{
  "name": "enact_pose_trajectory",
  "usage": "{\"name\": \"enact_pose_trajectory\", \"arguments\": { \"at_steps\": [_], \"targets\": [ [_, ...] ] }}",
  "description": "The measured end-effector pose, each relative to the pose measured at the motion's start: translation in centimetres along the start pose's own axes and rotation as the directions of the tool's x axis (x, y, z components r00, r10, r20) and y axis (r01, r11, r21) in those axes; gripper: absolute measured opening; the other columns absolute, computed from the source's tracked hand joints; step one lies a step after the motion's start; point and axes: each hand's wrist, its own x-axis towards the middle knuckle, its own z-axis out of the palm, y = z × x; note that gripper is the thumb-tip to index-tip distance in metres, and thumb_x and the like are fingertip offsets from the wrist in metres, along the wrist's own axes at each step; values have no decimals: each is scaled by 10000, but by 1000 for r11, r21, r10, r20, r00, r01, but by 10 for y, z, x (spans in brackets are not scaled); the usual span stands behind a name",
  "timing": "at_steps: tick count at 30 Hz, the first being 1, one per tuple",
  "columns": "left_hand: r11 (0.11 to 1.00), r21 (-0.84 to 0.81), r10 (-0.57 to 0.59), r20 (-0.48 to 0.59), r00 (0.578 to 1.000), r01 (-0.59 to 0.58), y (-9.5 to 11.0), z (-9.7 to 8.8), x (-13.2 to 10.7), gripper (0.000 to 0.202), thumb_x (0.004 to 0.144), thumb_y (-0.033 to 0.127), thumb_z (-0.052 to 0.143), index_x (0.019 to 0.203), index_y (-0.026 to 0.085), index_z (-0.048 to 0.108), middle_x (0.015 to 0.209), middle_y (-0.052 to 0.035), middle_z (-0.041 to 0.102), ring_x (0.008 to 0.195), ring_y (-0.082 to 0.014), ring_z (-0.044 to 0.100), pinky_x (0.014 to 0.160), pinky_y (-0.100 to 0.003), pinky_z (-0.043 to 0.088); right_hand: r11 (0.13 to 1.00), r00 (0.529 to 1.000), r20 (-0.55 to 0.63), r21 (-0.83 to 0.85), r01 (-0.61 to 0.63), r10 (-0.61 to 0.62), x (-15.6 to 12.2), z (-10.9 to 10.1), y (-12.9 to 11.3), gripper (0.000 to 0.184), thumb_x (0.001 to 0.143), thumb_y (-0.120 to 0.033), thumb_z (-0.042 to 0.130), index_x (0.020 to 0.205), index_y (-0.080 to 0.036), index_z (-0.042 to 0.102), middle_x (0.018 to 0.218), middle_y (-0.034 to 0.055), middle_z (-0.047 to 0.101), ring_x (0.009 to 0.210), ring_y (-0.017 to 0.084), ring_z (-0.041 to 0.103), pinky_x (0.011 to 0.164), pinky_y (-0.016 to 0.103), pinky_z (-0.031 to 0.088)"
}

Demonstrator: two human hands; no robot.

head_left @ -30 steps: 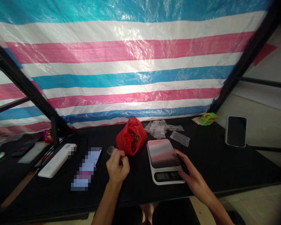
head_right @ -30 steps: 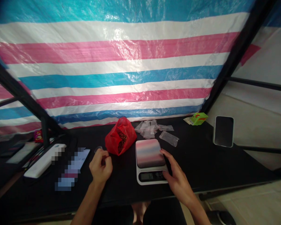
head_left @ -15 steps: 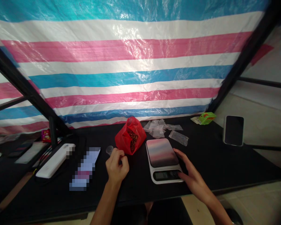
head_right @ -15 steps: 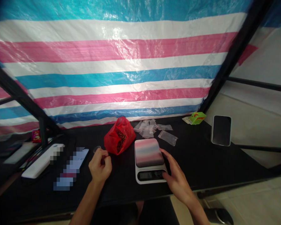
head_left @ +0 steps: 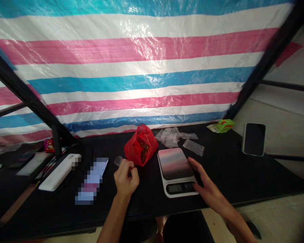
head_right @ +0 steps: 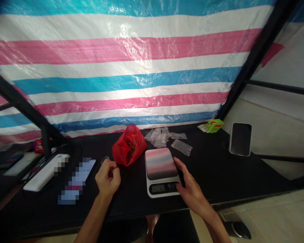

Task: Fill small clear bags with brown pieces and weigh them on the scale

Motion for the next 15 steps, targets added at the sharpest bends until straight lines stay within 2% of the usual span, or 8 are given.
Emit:
{"name": "enact_pose_trajectory", "arguments": {
  "at_steps": [5,15],
  "targets": [
    [1000,-6,-13,5,1000,13,0,0,0,246,811,-28,541,757,209,502,685,36,447,580,-107,445,545,-253,332,1000,999,-35,9,4,-3,-1,2,0,864,833,-100,490,1614,-362,231,1665,58,374,1559,242,324,1301,554,162],
    [1000,7,-1,-4,1000,1,0,0,0,247,807,-31,538,760,209,504,676,38,448,572,-107,439,540,-254,327,999,996,-91,-39,-3,-1,-2,7,1,778,881,-146,490,1597,-365,282,1656,34,396,1547,241,352,1302,521,190]
  ]
}}
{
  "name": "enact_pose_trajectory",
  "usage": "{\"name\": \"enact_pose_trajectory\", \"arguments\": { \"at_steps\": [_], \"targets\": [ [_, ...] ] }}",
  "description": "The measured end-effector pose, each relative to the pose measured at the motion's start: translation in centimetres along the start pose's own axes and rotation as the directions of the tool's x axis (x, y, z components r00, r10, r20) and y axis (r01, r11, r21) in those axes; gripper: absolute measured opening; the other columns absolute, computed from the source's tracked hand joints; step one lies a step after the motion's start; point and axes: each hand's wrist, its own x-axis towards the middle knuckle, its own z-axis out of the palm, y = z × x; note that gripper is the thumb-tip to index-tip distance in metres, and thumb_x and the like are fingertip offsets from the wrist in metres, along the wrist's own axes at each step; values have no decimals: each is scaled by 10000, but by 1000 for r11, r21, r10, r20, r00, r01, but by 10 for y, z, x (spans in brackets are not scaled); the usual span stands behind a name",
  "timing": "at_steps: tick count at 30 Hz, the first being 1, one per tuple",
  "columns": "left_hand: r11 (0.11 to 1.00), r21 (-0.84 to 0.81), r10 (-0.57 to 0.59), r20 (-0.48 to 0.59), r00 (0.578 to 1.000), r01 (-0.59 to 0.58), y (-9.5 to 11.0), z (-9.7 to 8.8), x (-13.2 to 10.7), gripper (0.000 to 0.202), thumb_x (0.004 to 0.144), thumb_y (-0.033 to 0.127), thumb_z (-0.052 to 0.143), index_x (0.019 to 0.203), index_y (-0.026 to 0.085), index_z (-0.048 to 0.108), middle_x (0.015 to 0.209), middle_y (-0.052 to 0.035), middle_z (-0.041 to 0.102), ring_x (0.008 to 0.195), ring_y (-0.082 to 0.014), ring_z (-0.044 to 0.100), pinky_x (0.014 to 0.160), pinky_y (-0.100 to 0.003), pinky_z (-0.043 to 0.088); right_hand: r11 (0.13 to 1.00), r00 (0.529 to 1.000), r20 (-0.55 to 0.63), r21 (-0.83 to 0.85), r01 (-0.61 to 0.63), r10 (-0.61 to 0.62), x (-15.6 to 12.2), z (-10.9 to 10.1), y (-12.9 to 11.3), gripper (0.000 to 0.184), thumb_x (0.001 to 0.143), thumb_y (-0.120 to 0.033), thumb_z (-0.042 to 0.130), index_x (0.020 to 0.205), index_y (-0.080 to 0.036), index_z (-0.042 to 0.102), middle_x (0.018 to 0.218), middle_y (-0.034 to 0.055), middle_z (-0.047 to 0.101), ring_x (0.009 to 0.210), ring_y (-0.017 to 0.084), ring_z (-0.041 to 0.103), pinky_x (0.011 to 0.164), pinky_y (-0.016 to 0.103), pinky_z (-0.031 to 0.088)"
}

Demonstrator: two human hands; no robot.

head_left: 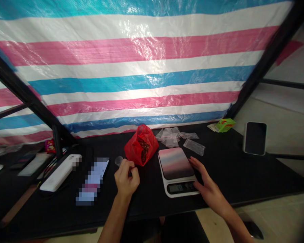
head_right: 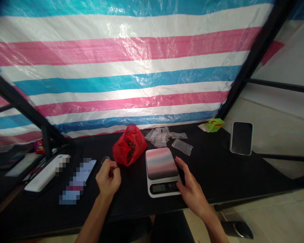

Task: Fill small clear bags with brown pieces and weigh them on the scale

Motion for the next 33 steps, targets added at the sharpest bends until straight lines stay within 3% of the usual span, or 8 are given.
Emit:
{"name": "enact_pose_trajectory", "arguments": {
  "at_steps": [12,33],
  "targets": [
    [1000,-11,-1,6,1000,1,-3,1,-1,247,818,-28,540,768,211,504,681,40,434,572,-108,426,547,-253,340,993,1000,-13,-114,26,-27,-4,2,-1,888,783,-105,501,1594,-376,261,1618,22,435,1513,248,405,1284,505,265],
    [1000,-1,-11,-2,1000,11,-5,3,-4,235,824,-6,534,754,216,508,675,34,449,579,-116,450,549,-257,350,994,1000,11,-105,-16,17,-3,-1,-3,847,809,-111,477,1584,-387,276,1630,20,413,1535,248,356,1293,529,214]
  ]
}}
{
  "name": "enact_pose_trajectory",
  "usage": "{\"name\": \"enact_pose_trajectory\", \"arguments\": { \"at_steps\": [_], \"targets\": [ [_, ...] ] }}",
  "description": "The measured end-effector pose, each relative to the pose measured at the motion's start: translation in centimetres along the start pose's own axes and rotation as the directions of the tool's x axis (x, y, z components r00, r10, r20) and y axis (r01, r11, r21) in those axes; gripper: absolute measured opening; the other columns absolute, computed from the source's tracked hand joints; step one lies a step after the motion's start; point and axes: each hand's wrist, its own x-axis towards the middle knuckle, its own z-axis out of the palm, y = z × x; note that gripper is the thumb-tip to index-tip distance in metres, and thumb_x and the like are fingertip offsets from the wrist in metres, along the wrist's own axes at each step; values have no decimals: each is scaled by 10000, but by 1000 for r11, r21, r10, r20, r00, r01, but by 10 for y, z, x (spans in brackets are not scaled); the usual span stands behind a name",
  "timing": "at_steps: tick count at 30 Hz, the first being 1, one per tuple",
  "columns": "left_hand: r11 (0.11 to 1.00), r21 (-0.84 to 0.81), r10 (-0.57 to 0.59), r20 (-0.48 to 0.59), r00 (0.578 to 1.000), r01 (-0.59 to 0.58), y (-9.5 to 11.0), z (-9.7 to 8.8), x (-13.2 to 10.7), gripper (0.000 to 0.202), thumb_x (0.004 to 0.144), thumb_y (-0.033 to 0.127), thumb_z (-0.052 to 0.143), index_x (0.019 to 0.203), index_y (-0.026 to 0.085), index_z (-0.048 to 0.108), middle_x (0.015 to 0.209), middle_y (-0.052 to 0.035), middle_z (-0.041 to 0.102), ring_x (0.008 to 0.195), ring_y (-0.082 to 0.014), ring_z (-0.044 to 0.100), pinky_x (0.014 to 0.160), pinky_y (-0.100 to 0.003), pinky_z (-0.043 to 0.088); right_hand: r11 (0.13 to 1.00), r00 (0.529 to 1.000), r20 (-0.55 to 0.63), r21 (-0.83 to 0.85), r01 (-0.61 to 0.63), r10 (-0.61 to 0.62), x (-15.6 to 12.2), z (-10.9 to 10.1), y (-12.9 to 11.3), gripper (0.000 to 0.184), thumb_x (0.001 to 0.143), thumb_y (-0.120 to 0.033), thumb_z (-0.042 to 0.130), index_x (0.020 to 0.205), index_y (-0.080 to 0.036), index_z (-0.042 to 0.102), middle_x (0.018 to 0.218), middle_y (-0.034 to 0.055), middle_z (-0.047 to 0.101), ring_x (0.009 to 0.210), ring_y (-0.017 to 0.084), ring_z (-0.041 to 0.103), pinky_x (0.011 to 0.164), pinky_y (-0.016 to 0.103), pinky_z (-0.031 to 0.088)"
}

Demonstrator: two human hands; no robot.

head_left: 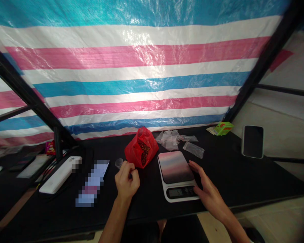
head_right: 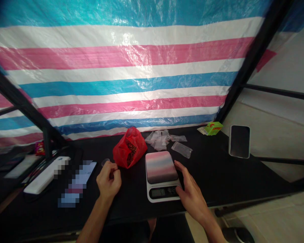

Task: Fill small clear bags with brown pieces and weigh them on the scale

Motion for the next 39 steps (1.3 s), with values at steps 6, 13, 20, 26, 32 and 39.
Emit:
{"name": "enact_pose_trajectory", "arguments": {
  "at_steps": [6,13,20,26,32,39],
  "targets": [
    [1000,-9,3,2,1000,-3,1,0,1,233,827,-7,537,766,216,510,685,31,463,580,-116,450,553,-258,354,999,1000,4,24,22,-22,3,-1,-1,884,771,-129,493,1590,-383,282,1609,26,436,1499,266,405,1265,520,265],
    [1000,-25,17,19,1000,-16,3,-1,3,257,823,-36,533,776,214,497,699,33,450,587,-111,436,558,-258,341,998,999,31,53,-16,15,6,-4,-8,950,751,-134,492,1632,-369,226,1606,63,420,1470,291,431,1219,533,315],
    [1000,-26,11,20,1000,-11,3,-2,2,250,820,-32,531,770,211,501,693,34,454,586,-110,442,555,-253,341,994,998,15,83,-65,64,3,-3,-9,926,805,-163,530,1630,-393,178,1582,69,433,1471,269,423,1232,533,276],
    [1000,-3,5,11,1000,-5,4,-2,3,241,817,-20,530,754,210,496,682,38,442,582,-108,442,552,-247,337,998,998,33,35,-61,60,3,-3,-11,900,846,-216,565,1634,-374,159,1593,75,419,1480,276,413,1235,522,287],
    [1000,-9,-1,23,1000,1,3,-2,2,243,819,-24,529,767,211,499,693,35,445,592,-111,448,560,-248,343,998,998,28,-45,-51,52,2,-5,-21,908,836,-202,562,1634,-370,162,1587,60,437,1483,263,422,1240,490,299],
    [1000,-5,-1,18,1000,2,3,-2,3,237,814,-19,532,763,211,502,687,34,455,584,-112,454,552,-248,341,988,1000,-11,-150,-19,18,3,-2,-20,872,872,-254,593,1630,-355,174,1560,69,481,1438,268,487,1213,471,363]
  ]
}}
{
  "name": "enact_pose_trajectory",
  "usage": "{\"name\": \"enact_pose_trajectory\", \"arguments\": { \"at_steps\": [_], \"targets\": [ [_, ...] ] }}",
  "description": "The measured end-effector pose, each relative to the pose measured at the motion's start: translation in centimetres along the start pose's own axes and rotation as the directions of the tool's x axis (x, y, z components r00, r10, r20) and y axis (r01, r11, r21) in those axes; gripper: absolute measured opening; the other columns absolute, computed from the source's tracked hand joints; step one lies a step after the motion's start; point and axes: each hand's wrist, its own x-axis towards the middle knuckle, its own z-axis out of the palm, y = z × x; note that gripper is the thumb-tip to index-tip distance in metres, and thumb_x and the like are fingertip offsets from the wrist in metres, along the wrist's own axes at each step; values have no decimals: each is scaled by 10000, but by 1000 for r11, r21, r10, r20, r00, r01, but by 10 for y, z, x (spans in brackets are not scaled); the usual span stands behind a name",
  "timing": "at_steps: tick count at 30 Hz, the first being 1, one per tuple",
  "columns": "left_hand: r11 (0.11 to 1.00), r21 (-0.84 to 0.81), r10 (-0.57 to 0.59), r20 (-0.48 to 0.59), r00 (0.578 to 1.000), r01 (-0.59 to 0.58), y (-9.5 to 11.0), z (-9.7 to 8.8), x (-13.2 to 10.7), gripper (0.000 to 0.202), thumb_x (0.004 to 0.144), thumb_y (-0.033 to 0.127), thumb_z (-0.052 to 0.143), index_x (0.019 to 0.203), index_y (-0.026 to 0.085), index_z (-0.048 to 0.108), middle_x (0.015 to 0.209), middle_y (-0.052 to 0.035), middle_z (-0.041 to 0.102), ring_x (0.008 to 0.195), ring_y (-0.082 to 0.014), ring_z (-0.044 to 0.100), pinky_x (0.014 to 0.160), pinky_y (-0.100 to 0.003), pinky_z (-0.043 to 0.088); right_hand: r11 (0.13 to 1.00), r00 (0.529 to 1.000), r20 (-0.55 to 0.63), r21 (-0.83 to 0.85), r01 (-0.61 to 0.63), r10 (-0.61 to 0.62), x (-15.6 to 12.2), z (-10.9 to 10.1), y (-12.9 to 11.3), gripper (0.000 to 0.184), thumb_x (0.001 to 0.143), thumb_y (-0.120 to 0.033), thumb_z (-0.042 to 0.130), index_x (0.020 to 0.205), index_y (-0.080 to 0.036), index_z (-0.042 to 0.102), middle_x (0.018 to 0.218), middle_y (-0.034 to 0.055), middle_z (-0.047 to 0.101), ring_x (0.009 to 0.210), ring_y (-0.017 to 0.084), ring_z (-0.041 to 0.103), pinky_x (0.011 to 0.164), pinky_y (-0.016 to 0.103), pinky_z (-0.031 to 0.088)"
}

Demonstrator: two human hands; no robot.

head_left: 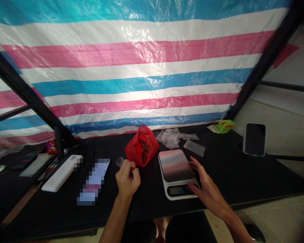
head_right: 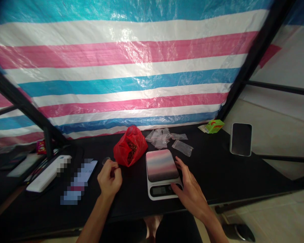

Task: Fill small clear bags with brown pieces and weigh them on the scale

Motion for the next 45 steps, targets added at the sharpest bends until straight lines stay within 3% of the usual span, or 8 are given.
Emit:
{"name": "enact_pose_trajectory", "arguments": {
  "at_steps": [8,20,25,29,33,36,39,45],
  "targets": [
    [1000,4,4,-8,1000,-4,1,0,0,228,810,-10,531,759,211,507,679,36,454,571,-109,450,541,-244,339,998,999,-8,-41,46,-46,1,4,3,897,863,-251,629,1626,-345,166,1552,78,474,1441,273,475,1212,474,366],
    [1000,-6,-3,2,1000,3,1,0,0,247,817,-28,528,769,213,501,693,37,454,581,-110,445,556,-245,348,982,1000,-10,188,-7,9,0,3,13,829,869,-222,571,1611,-383,239,1553,60,476,1461,262,452,1241,528,303],
    [999,44,-15,26,1000,14,3,-1,2,225,851,3,515,785,217,526,721,13,493,647,-146,508,624,-275,414,977,978,-202,196,84,-44,2,9,15,591,950,-327,591,1517,-336,423,1412,75,591,1327,275,578,1155,499,438],
    [987,147,42,162,986,-66,7,1,14,212,880,57,535,969,216,644,1035,-78,688,988,-238,645,877,-386,489,953,874,-444,123,277,-197,21,-5,-25,271,964,-248,578,1226,-281,642,1240,73,647,1219,266,611,1098,440,464],
    [969,163,100,420,902,-183,13,8,33,290,901,99,552,1137,223,666,1338,-92,676,1275,-281,592,1089,-457,428,855,873,-173,187,483,-455,81,-4,-100,269,1001,-177,471,1171,-262,661,1191,68,700,1153,230,654,1043,386,495],
    [927,346,-25,437,899,-143,12,13,46,297,908,155,571,1175,218,683,1309,-110,688,1163,-303,632,970,-465,469,791,766,199,159,590,-612,136,21,-137,368,1001,-104,372,1182,-231,666,1205,52,735,1124,181,681,1029,333,500],
    [839,537,-154,399,904,-94,7,14,53,295,887,175,580,1153,200,705,1236,-136,699,1055,-324,632,870,-467,462,753,692,374,31,657,-618,175,47,-141,294,961,-152,521,1161,-223,723,1158,64,764,1096,228,693,1072,393,462],
    [775,630,-288,430,856,-55,-8,5,54,351,819,189,627,1155,150,722,1147,-162,699,1063,-349,600,906,-491,432,803,768,330,-48,594,-548,197,58,-101,344,901,-116,551,1160,-220,753,1241,85,744,1013,224,726,973,379,527]
  ]
}}
